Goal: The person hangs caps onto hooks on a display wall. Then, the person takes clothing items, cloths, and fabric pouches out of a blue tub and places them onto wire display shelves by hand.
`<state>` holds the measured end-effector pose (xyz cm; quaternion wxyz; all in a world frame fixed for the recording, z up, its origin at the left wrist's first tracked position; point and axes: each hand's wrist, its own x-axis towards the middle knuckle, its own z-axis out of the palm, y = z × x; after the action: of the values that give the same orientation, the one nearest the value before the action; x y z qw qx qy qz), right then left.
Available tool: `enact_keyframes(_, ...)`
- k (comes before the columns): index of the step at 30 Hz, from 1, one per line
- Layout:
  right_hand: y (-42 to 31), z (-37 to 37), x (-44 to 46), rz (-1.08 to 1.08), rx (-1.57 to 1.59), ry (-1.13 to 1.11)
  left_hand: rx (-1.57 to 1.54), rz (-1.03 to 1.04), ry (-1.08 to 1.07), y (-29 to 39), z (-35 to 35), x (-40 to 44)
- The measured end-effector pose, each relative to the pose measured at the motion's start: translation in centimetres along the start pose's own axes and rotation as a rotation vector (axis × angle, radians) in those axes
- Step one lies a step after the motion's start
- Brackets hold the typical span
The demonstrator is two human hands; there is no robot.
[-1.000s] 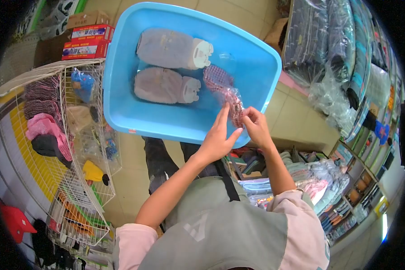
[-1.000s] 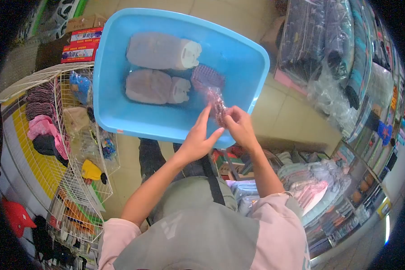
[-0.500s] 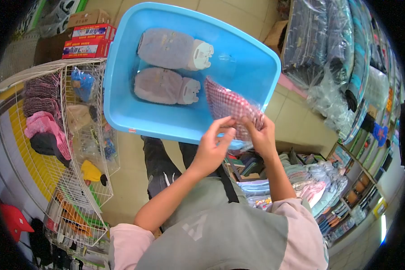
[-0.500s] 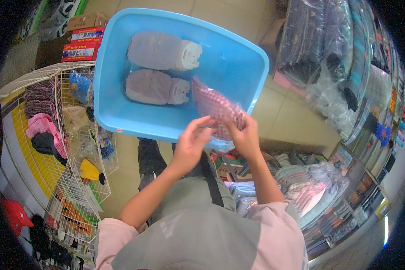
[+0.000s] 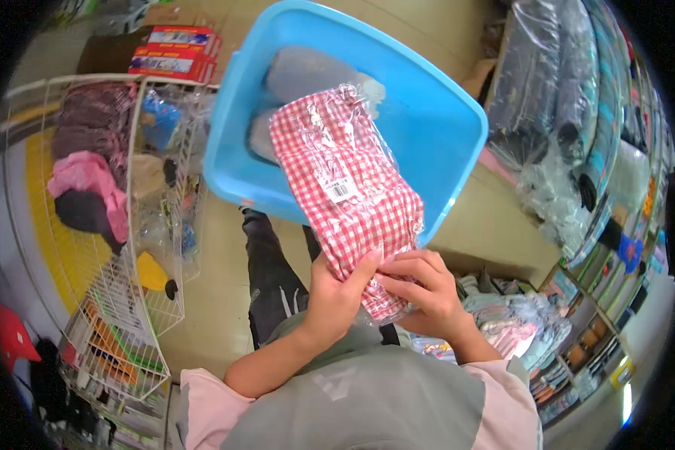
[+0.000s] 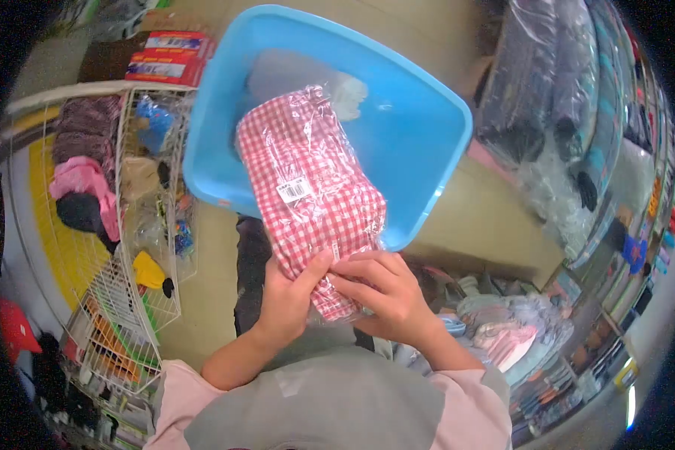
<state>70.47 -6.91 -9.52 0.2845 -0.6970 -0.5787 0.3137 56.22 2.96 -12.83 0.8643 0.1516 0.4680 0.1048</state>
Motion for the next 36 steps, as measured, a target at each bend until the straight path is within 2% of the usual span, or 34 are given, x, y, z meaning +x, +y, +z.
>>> enact_keyframes(2,-1.7,0.0,1.5,0.003,0.182,-0.025,0.138,0.119,-0.019,1.8,-2.0,-1.4)
enact_keyframes(3,-1.5,0.5,1.2,-0.025,0.226,0.045,0.156,0.182,-0.032,3.3,-2.8,-2.3)
enact_keyframes(6,-1.1,2.7,0.5,0.016,0.098,0.314,0.238,0.406,-0.033,6.6,-6.3,-5.3)
enact_keyframes(8,-2.4,4.8,1.8,0.097,0.158,0.406,0.287,0.334,-0.032,9.9,-9.6,-8.2)
enact_keyframes(10,-3.2,7.8,2.4,0.073,0.203,0.382,0.311,0.237,-0.087,11.9,-14.0,-11.3)
enact_keyframes(13,-5.9,11.1,4.3,0.07,0.258,0.267,0.094,0.301,0.062,11.5,-20.7,-16.2)
enact_keyframes(18,-10.5,17.4,7.8,0.069,0.364,0.158,-0.039,0.885,0.558,12.3,-32.2,-22.7)
enact_keyframes(20,-11.6,19.1,8.9,0.051,0.356,0.129,-0.036,1.022,0.715,14.0,-36.6,-22.2)
enact_keyframes(21,-11.9,20.0,9.4,0.039,0.36,0.12,-0.041,1.02,0.733,15.1,-38.7,-21.6)
enact_keyframes(23,-12.8,21.6,10.3,0.039,0.374,0.097,-0.055,0.842,0.673,17.4,-43.0,-19.7)
enact_keyframes(25,-13.9,23.2,11.2,0.06,0.392,0.068,-0.356,0.725,0.561,19.9,-45.1,-15.5)
enact_keyframes(26,-14.2,23.9,11.4,0.07,0.398,0.05,-0.305,0.714,0.544,18.6,-48.4,-13.4)
enact_keyframes(28,-14.7,25.1,11.7,0.084,0.409,0.014,-0.37,0.509,0.616,15.2,-55.5,-8.3)
enact_keyframes(29,-14.9,25.4,11.9,0.084,0.394,-0.001,-0.479,0.308,0.693,14.3,-57.5,-6.3)
enact_keyframes(33,-15.9,25.9,11.7,0.136,0.374,-0.009,-0.564,0.321,0.455,12.7,-58.2,-4.9)
enact_keyframes(36,-15.9,26.7,11.9,0.158,0.41,0.012,-0.572,0.499,0.515,12.6,-56.6,-5.2)
